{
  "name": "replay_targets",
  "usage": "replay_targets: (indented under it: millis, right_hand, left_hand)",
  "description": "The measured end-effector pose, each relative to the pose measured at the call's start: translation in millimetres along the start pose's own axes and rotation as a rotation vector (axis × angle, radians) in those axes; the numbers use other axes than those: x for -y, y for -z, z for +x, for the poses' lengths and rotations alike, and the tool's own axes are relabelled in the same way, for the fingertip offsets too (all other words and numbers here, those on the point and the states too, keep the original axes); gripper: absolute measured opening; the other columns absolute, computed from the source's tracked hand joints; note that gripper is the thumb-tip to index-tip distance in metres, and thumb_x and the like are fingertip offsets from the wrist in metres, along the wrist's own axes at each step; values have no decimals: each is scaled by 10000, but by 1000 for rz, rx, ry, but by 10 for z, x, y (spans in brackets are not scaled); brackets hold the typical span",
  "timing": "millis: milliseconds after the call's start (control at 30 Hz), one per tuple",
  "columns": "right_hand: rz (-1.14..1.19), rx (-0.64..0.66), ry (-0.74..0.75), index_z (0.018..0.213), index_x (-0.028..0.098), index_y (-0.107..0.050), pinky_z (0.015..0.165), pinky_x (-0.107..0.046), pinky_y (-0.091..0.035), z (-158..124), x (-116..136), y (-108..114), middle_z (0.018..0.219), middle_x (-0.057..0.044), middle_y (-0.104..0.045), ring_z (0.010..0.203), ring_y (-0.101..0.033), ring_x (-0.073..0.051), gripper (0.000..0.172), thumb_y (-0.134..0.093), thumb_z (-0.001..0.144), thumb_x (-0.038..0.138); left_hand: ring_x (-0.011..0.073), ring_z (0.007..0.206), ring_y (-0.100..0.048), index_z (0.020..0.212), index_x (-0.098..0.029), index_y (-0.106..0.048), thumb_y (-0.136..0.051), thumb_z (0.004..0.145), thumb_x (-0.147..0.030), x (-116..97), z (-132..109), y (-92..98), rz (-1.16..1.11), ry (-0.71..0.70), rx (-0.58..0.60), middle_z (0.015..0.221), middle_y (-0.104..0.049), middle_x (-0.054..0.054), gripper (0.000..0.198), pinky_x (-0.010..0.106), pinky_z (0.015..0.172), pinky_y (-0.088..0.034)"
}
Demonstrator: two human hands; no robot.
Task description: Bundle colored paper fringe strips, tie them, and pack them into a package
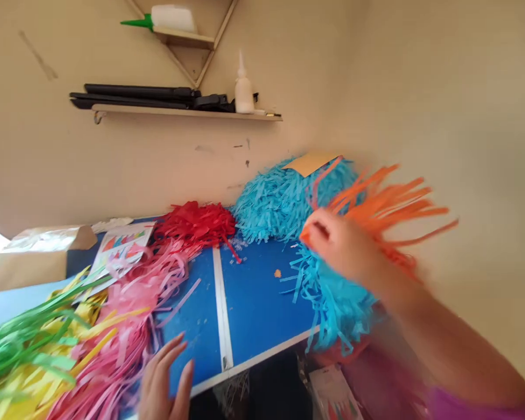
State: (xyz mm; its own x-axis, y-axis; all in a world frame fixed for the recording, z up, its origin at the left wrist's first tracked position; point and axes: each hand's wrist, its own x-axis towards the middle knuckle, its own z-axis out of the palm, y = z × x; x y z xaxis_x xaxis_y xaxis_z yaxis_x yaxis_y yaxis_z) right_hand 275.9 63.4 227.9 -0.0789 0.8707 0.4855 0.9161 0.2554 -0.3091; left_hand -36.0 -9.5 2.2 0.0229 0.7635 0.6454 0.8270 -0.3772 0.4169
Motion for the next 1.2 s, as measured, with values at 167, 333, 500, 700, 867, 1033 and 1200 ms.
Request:
replay_targets:
  millis: [167,333,500,700,867,1033,1200]
  right_hand:
    - [340,638,96,742,199,-538,506,-207,-333,-228,634,-793,669,12,-605,579,-516,-115,107,-438,776,187]
    - [603,867,48,708,178,-518,470,-192,-326,-61,845,-1066,636,17,-570,560,-487,-104,47,-492,722,214]
    - [557,929,73,637,170,-523,481,-194,-346,62,903,-1121,585,21,-571,552,-508,-109,44,-505,645,130]
    - [242,649,267,681,197,-528,548,-203,-380,230,953,-1017,665,15,-641,635,-589,-131,131,-500,657,71]
    - [199,398,248,817,201,-538,626,-217,-409,435,953,-886,790,-7,-675,775,-624,-164,136,-537,707,122]
    - [275,481,167,857,182,-558,526,-190,-386,526,979,-804,760,-5,-676,680,-615,-134,135,-500,746,132]
    - [246,572,188,935,162,-561,469,-175,-376,491,1009,-816,711,10,-672,569,-580,-104,220,-466,742,120]
  left_hand:
    - [222,1155,-490,1252,-196,-404,-416,882,-316,-797,688,292,-368,66,257,1258,-512,116,389,368,913,-442]
    - [198,1029,-553,1097,-183,-511,-460,818,-238,-884,1079,339,-525,345,432,1104,-610,69,289,337,901,-430]
    - [195,818,-599,964,-164,-551,-448,786,-228,-732,1245,338,-364,293,634,903,-648,46,216,292,717,-466]
    - [252,816,-622,966,-139,-570,-432,799,-228,-649,1545,296,-70,145,693,898,-664,103,234,330,706,-461]
    - [226,1004,-578,1094,-161,-517,-447,811,-243,-667,1868,414,-108,71,531,1103,-624,90,303,319,846,-434]
    - [180,970,-580,1086,-145,-522,-481,823,-307,-688,2023,469,-313,59,499,1084,-626,67,311,284,842,-440]
    - [144,822,-593,1034,-122,-556,-477,777,-178,-588,1999,363,-287,89,593,948,-649,43,274,223,698,-459]
